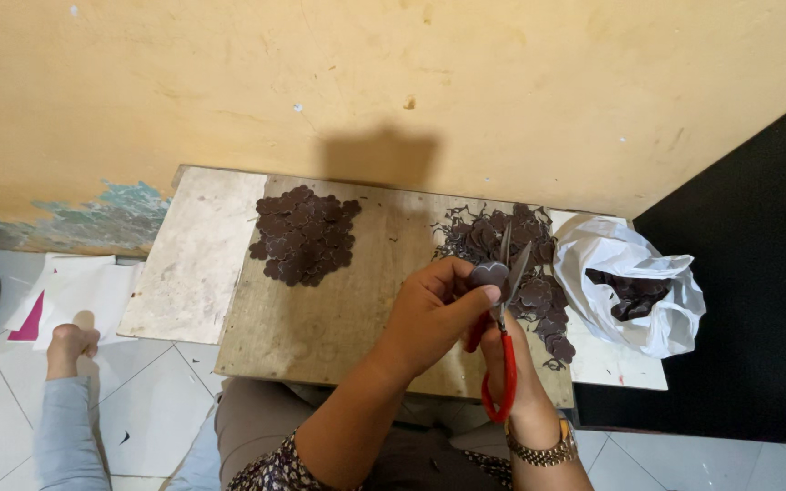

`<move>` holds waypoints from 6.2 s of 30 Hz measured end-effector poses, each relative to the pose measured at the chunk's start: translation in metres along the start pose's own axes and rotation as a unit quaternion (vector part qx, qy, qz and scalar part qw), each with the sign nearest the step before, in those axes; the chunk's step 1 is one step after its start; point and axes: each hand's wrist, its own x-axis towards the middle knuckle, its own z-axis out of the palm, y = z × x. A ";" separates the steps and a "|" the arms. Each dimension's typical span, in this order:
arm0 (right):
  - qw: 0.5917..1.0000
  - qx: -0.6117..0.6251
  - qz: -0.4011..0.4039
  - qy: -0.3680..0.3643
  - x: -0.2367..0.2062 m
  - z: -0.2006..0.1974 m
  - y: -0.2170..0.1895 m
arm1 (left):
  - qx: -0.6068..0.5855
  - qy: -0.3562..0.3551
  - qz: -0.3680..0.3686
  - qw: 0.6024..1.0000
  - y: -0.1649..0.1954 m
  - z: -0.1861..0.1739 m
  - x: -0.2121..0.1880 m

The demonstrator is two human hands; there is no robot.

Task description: The person uses red-handled scissors to trim the edges of dark brown, flower-shaped pieces of material. They hold each piece in the left hand and cut with the right, placing finished pieces into a pile on the left side of the table.

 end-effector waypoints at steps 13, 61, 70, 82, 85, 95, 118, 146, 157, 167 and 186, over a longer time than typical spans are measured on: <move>0.999 -0.012 0.019 0.034 0.002 0.010 -0.007 | 0.007 0.015 0.011 1.000 -0.009 0.000 0.002; 0.995 0.050 0.090 0.017 -0.001 0.014 -0.002 | -0.060 0.088 0.055 0.993 -0.028 -0.019 0.016; 0.993 0.052 0.106 0.007 0.000 0.013 -0.004 | -0.048 0.106 0.069 0.991 -0.024 -0.018 0.021; 0.992 0.036 0.121 0.017 0.000 0.014 -0.006 | -0.037 0.115 0.091 0.988 -0.017 -0.011 0.020; 0.992 0.035 0.123 0.020 0.000 0.014 -0.004 | -0.046 0.118 0.091 0.988 -0.018 -0.011 0.019; 0.991 0.101 0.089 0.015 0.001 0.012 0.005 | -0.011 0.118 0.059 0.991 -0.025 -0.020 0.019; 0.991 0.087 0.104 0.006 -0.003 0.007 0.001 | -0.021 0.111 0.064 0.991 -0.023 -0.017 0.015; 0.992 0.077 0.096 0.032 0.001 0.008 0.010 | 0.006 0.103 0.050 0.993 -0.029 -0.014 0.018; 0.995 0.064 0.074 0.026 -0.001 0.007 0.009 | 0.070 0.112 0.071 0.989 -0.022 -0.012 0.012; 0.995 0.058 0.079 0.034 0.001 0.011 0.007 | 0.014 0.119 0.077 0.990 -0.031 -0.016 0.015; 0.991 0.078 0.108 -0.005 -0.001 0.013 -0.001 | 0.072 0.159 0.104 0.979 -0.021 -0.011 0.014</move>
